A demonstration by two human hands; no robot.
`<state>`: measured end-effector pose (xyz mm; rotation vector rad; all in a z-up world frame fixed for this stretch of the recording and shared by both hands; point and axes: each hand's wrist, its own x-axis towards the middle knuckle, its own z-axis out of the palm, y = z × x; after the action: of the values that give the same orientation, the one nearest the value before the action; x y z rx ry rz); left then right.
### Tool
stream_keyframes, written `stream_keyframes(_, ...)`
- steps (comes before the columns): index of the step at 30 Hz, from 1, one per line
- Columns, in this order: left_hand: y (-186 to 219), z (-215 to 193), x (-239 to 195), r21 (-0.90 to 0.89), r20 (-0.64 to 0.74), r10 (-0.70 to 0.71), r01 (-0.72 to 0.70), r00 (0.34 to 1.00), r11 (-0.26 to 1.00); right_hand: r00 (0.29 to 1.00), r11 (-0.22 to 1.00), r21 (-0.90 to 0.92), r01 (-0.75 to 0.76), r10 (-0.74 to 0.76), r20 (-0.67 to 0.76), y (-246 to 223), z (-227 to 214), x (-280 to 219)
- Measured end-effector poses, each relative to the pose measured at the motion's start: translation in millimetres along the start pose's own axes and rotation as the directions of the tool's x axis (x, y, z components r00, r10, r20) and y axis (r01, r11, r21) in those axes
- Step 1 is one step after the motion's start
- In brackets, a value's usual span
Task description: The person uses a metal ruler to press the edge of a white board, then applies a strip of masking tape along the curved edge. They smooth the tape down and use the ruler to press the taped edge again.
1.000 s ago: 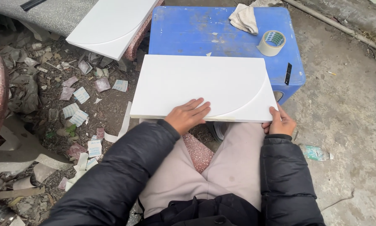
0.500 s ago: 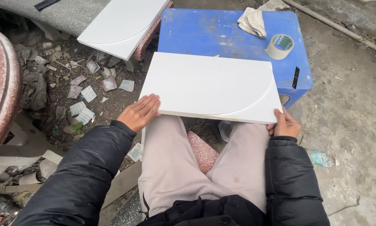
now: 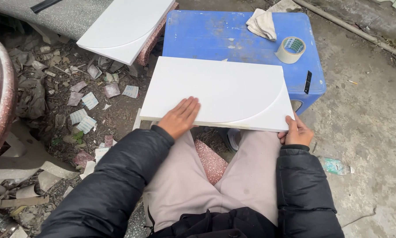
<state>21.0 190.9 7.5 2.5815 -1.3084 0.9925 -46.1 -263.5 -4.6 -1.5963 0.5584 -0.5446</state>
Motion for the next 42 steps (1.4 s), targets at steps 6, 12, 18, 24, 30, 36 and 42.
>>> stream_keyframes(6,47,25,48,0.122,0.019,-0.1,0.097,0.995,0.988,1.0,1.0,-0.001,-0.015,0.015,0.004,0,-2,1)
stream_keyframes(12,31,38,27,0.229,-0.07,-0.051,0.066,0.996,0.971,1.0,1.0,0.0,-0.02,0.02,0.01,3,-3,5)
stream_keyframes(18,-81,-14,-85,0.396,-0.062,-0.112,0.127,0.992,0.91,1.0,1.0,0.011,-0.017,0.017,0.005,1,-2,2)
stream_keyframes(24,-83,-34,-81,0.303,-0.1,-0.149,0.173,0.984,0.937,1.0,1.0,0.006,-0.001,0.001,-0.001,0,-1,2)
stream_keyframes(30,-87,-100,-42,0.192,0.057,-0.277,0.262,0.959,0.946,0.998,0.983,0.173,-0.059,0.065,-0.028,-21,-16,46)
stream_keyframes(36,-75,-199,14,0.139,0.513,-0.446,0.441,0.734,0.886,0.986,0.985,0.164,-0.055,0.028,0.164,-196,-24,12)
stream_keyframes(42,-79,-195,11,-0.027,0.506,-0.519,0.614,0.689,0.789,0.933,0.953,0.05,0.299,-0.302,0.197,-166,-33,17)
